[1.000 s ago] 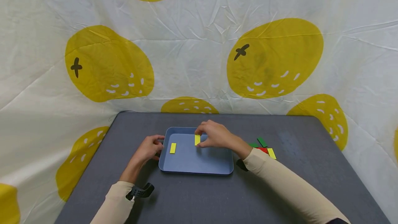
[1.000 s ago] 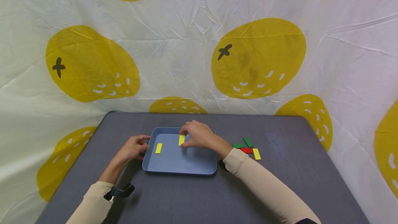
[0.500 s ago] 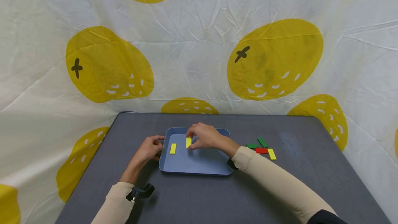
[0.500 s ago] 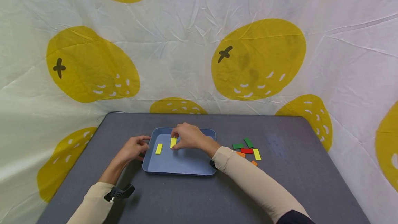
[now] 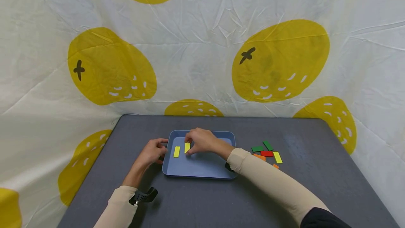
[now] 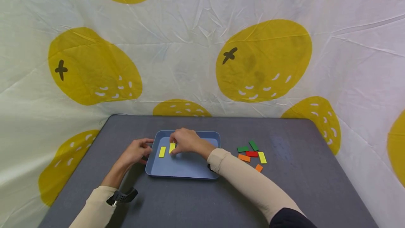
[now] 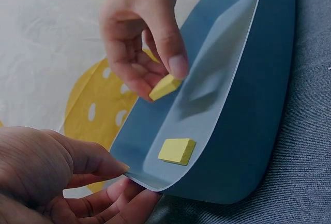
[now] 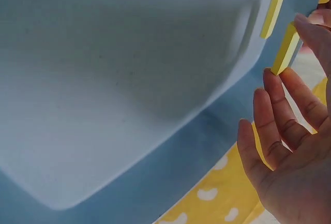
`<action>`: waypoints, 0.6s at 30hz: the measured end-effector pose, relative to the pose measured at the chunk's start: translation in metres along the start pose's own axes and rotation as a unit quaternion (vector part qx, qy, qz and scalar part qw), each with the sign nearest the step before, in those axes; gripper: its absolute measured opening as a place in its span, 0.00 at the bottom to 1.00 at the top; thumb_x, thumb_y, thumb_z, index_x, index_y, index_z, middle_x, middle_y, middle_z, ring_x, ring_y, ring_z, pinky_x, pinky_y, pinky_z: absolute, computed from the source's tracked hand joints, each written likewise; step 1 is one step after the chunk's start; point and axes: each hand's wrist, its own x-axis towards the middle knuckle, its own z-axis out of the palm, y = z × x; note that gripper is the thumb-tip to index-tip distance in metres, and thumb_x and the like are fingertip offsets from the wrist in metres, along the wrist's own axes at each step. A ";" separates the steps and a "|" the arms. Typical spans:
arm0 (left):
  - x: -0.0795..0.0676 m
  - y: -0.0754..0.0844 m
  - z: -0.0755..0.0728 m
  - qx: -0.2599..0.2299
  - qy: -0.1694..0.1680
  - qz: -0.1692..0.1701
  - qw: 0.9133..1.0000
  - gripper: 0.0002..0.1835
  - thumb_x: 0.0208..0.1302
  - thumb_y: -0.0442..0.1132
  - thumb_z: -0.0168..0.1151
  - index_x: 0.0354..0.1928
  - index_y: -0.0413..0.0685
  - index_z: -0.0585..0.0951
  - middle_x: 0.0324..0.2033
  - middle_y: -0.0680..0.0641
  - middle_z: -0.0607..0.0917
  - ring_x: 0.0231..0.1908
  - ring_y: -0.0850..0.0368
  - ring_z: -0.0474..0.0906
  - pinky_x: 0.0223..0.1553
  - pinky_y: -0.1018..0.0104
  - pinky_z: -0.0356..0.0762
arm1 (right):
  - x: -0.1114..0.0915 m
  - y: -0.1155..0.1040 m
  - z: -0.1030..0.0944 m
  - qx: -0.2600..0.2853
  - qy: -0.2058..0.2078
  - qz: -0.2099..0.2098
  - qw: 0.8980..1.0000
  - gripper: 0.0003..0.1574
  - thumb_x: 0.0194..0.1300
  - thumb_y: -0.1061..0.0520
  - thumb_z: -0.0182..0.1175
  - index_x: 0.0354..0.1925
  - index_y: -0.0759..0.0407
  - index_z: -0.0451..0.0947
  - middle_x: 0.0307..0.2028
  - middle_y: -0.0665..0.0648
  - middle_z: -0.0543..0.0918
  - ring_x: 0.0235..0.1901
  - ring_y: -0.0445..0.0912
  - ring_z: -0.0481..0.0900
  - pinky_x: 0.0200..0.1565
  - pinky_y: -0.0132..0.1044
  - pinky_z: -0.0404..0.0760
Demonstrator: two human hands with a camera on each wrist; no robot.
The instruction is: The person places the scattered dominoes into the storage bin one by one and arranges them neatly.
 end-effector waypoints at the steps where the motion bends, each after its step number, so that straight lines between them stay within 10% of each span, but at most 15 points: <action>1: 0.000 -0.001 0.000 -0.001 0.001 -0.001 1.000 0.26 0.69 0.29 0.57 0.69 0.39 0.72 0.41 0.36 0.81 0.34 0.47 0.83 0.31 0.54 0.85 | 0.001 0.000 0.001 0.001 -0.001 0.000 1.000 0.27 0.57 0.38 0.74 0.51 0.48 0.85 0.45 0.47 0.83 0.47 0.43 0.76 0.45 0.40 0.80; 18: 0.002 -0.002 -0.001 -0.001 -0.001 -0.001 1.000 0.26 0.69 0.30 0.57 0.69 0.39 0.73 0.41 0.37 0.81 0.33 0.48 0.82 0.30 0.54 0.85 | 0.016 -0.008 0.017 -0.033 -0.008 0.015 0.999 0.30 0.54 0.36 0.75 0.50 0.51 0.85 0.41 0.47 0.84 0.38 0.39 0.78 0.40 0.37 0.81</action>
